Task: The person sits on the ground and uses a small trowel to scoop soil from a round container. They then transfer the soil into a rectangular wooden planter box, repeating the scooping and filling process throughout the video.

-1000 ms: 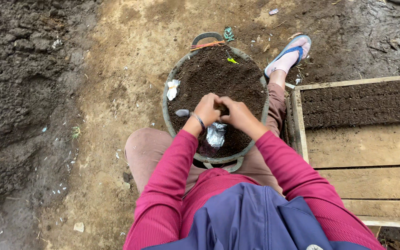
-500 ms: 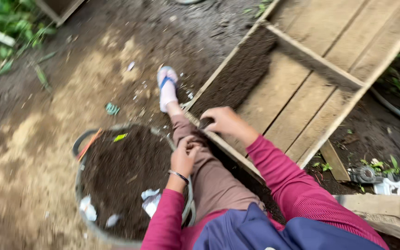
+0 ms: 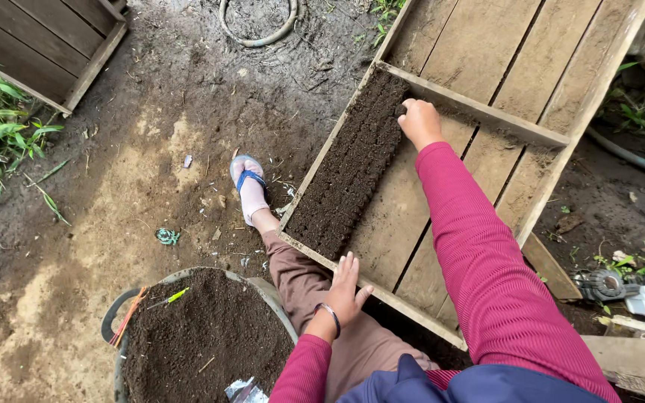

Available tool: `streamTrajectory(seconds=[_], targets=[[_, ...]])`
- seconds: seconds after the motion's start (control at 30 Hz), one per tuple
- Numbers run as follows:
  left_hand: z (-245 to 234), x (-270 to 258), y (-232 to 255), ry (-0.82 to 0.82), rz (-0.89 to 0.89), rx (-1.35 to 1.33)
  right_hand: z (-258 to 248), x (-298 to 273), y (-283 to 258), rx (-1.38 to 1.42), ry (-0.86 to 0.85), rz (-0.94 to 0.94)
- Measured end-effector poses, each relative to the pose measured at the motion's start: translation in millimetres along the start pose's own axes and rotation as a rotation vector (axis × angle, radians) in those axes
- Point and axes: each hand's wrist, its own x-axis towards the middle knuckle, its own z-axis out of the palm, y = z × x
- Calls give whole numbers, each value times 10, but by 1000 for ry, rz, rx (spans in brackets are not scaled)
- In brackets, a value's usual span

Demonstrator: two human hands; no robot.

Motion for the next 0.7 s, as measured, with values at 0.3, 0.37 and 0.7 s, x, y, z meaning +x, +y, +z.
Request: streamTrajectory(seconds=[0.3,0.37,0.7], targets=[[-412,-486,-95,292,23,-183,486,101,57,237,23,87],[-548,-862,-194,514,19,-167,905,265,246,-314,215,-406],[-288,-2827,-820,1109,-722,64,-268,-2595,-2770,631,-101,-1114]])
